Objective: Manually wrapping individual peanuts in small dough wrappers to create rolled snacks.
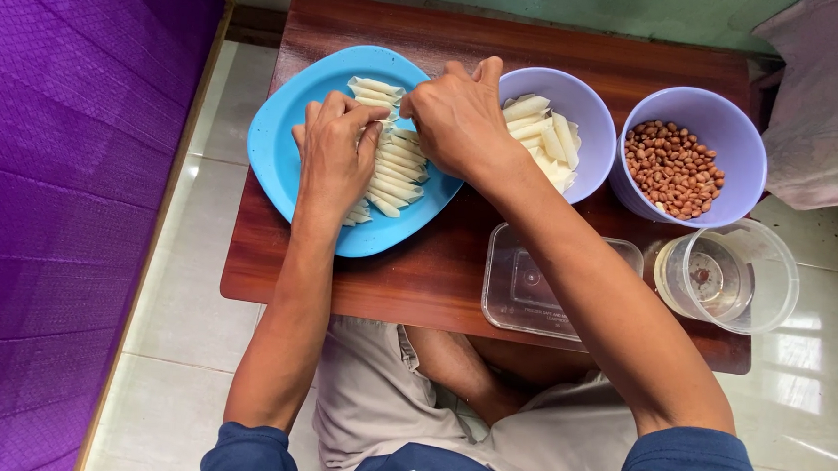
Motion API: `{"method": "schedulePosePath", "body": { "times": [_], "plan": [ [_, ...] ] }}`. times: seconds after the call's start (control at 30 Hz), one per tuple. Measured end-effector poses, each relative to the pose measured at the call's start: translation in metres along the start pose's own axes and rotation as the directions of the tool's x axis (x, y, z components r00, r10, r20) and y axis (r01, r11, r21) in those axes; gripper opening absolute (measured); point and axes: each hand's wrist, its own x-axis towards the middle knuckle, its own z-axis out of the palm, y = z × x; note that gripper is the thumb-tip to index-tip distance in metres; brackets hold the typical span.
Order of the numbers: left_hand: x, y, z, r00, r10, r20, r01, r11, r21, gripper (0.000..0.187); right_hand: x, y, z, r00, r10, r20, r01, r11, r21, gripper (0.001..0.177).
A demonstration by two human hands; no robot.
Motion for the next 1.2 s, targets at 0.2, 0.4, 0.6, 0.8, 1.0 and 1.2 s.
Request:
{"method": "schedulePosePath", "body": {
  "times": [0.2, 0.4, 0.6, 0.8, 1.0, 1.2],
  "plan": [
    [-0.006, 0.016, -0.013, 1.0, 0.026, 0.017, -0.026, 0.999, -0.02, 0.02, -0.042, 0.004, -0.066, 0.983, -0.022, -0.182, 0.055, 0.982, 0.18, 0.018],
    [-0.009, 0.049, -0.01, 0.994, 0.107, 0.012, -0.106, 0.989, -0.101, 0.018, -0.113, 0.023, -0.13, 0.942, 0.163, -0.295, -0.035, 0.919, 0.393, 0.021],
    [-0.002, 0.084, 0.006, 0.971, 0.236, 0.037, -0.227, 0.958, -0.178, 0.009, -0.165, 0.046, -0.089, 0.872, 0.236, -0.428, -0.085, 0.935, 0.343, 0.015],
    [0.018, 0.104, 0.041, 0.92, 0.345, 0.188, -0.327, 0.937, -0.121, 0.016, -0.166, 0.027, -0.062, 0.675, 0.266, -0.688, -0.02, 0.939, 0.344, 0.02],
    [0.032, 0.102, 0.079, 0.889, 0.268, 0.373, -0.339, 0.93, 0.14, 0.026, -0.168, 0.031, -0.06, 0.618, 0.25, -0.745, 0.029, 0.94, 0.34, 0.021],
    [0.045, 0.1, 0.083, 0.885, 0.202, 0.419, -0.26, 0.962, 0.087, 0.023, -0.173, 0.034, -0.052, 0.618, 0.238, -0.749, 0.067, 0.934, 0.352, 0.019]
  ]
}}
